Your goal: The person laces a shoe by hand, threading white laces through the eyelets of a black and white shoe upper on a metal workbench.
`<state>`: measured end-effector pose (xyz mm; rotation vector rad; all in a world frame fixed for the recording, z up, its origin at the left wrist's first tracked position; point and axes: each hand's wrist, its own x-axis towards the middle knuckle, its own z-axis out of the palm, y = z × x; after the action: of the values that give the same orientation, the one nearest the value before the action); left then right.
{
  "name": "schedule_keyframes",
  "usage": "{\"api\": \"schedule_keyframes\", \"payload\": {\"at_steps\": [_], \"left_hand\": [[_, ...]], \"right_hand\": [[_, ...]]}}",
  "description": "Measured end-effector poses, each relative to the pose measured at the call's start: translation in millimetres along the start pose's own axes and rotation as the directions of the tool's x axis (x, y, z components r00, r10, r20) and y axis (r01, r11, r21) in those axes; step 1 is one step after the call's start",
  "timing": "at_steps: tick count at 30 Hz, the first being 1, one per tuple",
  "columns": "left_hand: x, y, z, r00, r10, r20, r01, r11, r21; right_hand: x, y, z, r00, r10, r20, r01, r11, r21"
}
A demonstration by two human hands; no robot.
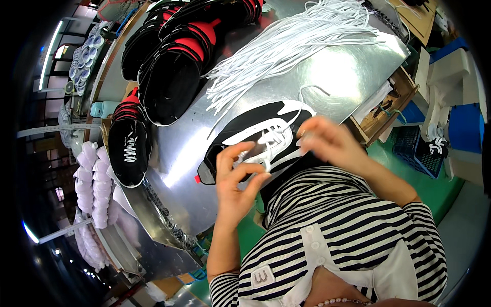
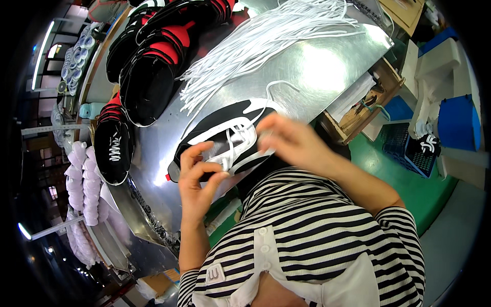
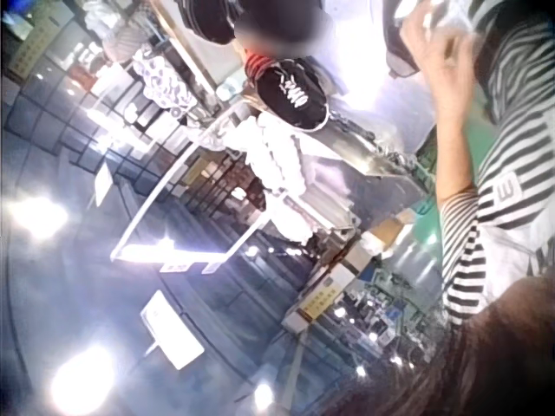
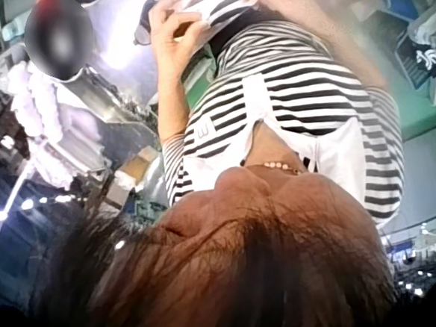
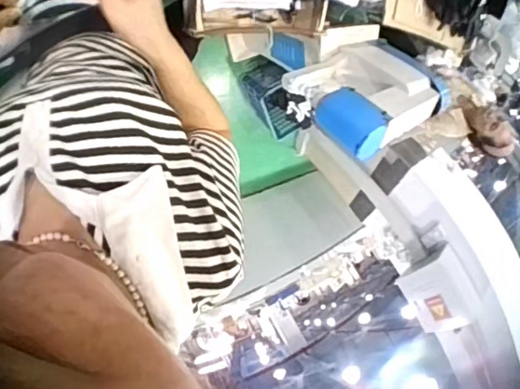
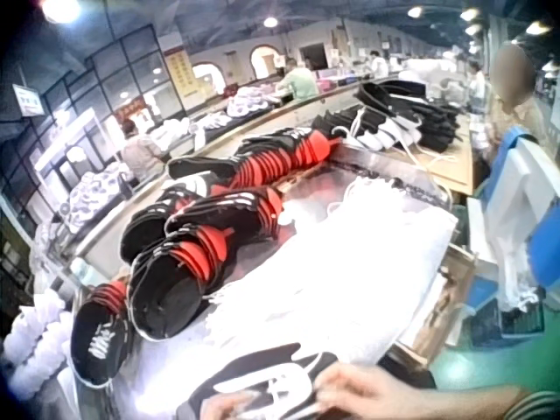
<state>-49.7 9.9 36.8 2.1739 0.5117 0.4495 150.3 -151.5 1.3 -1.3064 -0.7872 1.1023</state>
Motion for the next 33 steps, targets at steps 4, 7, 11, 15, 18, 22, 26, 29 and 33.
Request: {"api": "schedule_keyframes", "payload": {"at_steps": [4,7,11,15,18,22,26,29,33], "left_hand": [[0.9,8.8,-1.9,0.995,-0.096,0.000,0.095,0.987,-0.133],[0.7,9.0,4.2,1.000,0.003,-0.023,-0.005,0.998,-0.067],[-2.0,9.5,18.8,0.987,0.010,-0.160,0.007,0.995,0.104],[2.1,6.3,26.2,0.991,-0.036,-0.128,0.076,0.943,0.324],[2.9,-6.7,30.3,0.992,-0.030,-0.125,0.057,0.973,0.221],[5.7,-8.1,30.7,0.977,-0.096,-0.191,0.136,0.969,0.206],[7.9,-12.9,27.3,0.988,-0.072,-0.140,0.107,0.960,0.259],[6.2,-15.2,26.9,0.992,-0.041,-0.121,0.071,0.963,0.259],[6.4,-18.1,28.0,0.988,-0.069,-0.142,0.103,0.964,0.245]], "right_hand": [[11.7,6.1,33.4,0.904,0.147,0.402,-0.349,0.797,0.493],[32.3,-3.8,29.9,0.961,0.023,0.276,-0.194,0.765,0.614],[49.4,-16.6,26.1,0.997,-0.038,0.068,0.017,0.960,0.280],[52.4,-4.3,25.2,0.976,-0.193,-0.096,0.190,0.981,-0.037],[51.1,6.9,24.8,0.909,-0.378,-0.176,0.266,0.851,-0.453],[22.1,3.6,28.5,0.978,-0.187,-0.093,0.153,0.943,-0.296],[2.6,15.7,35.0,0.990,-0.137,0.014,0.132,0.916,-0.378],[3.6,21.8,36.6,0.996,-0.084,0.032,0.089,0.886,-0.455],[7.0,27.7,39.0,0.995,-0.098,0.014,0.095,0.908,-0.407]]}}
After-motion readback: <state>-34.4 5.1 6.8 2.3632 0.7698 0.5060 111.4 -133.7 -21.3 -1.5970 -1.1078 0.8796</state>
